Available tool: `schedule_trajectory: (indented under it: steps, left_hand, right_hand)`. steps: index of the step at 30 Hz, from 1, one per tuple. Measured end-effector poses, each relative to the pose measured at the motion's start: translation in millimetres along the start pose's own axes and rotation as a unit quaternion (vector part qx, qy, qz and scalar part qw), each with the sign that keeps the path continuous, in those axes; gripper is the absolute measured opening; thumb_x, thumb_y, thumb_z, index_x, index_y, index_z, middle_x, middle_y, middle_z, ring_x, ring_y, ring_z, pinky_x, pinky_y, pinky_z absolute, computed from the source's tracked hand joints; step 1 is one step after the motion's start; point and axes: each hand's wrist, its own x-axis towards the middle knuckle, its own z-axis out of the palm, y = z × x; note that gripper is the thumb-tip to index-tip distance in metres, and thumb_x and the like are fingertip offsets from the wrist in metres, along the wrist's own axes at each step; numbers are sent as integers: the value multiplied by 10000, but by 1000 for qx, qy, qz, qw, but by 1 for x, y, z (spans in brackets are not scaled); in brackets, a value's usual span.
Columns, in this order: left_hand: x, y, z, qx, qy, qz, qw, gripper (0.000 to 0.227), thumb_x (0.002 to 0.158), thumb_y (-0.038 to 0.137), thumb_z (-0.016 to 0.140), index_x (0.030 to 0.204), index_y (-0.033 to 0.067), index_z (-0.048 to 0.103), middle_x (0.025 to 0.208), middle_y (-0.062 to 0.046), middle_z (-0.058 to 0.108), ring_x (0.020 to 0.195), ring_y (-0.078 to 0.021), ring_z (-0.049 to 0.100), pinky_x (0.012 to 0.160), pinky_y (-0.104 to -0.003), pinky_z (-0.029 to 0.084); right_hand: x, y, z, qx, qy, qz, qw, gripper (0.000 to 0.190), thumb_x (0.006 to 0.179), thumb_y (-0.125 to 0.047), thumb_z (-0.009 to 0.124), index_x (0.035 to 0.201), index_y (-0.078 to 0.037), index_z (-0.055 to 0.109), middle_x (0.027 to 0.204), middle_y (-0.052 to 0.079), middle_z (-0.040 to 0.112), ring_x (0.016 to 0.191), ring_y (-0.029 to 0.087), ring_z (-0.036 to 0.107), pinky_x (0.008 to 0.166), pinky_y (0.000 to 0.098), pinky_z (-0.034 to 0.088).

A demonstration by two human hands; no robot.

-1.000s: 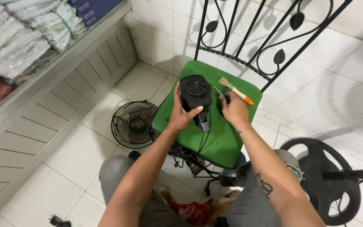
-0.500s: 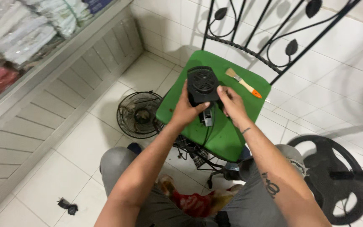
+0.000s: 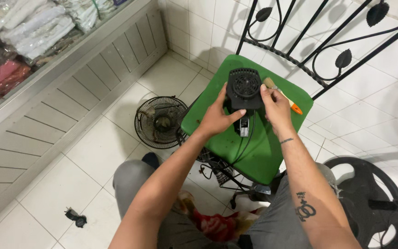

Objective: The person disassembles a standing electric fan by removing the front grille and motor housing, then reassembles the components. They use a screwdriver to loosen and tighten screws on the motor housing and grille.

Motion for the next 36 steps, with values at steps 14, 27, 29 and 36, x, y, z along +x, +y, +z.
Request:
schedule_trajectory:
  steps: [14,27,29,36]
  left_hand:
    - [6,-25,-4,-232,3,-87,969,844,898,461,695,1602,151,348,1587,-182,477,1417,-309,492,1126,-498,396]
    - [-10,-15,40,-88,124,-65,986,814,897,387,702,1598,197,335,1488,-179,434,984,-246,656,889,-325,561]
    - [-8,-21,36,-52,133,-41,989,781,923,395,715,1595,177,380,1433,-192,491,1067,-234,630,929,-333,549]
    - [-5,-16,3,-59,114,-29,991,764,914,463,699,1553,143,428,1402,-198,547,1124,-242,613,955,-366,505]
  right_hand:
    - [-13,-9,-13,51,-15,109,993,659,918,-651,621,1137,-30,630,774,11,545,415,94,394,365,270,265]
    - [20,-6,1,36,-76,74,994,568,983,-589,557,1074,-56,732,642,-26,592,429,90,452,369,266,309]
    - [23,-5,2,19,-63,64,996,532,980,-567,578,1081,-72,746,634,-22,584,424,92,440,373,263,316]
    - [16,-10,-7,-51,52,-129,989,399,1073,-426,695,1115,-32,742,879,-1,698,754,99,616,663,269,477]
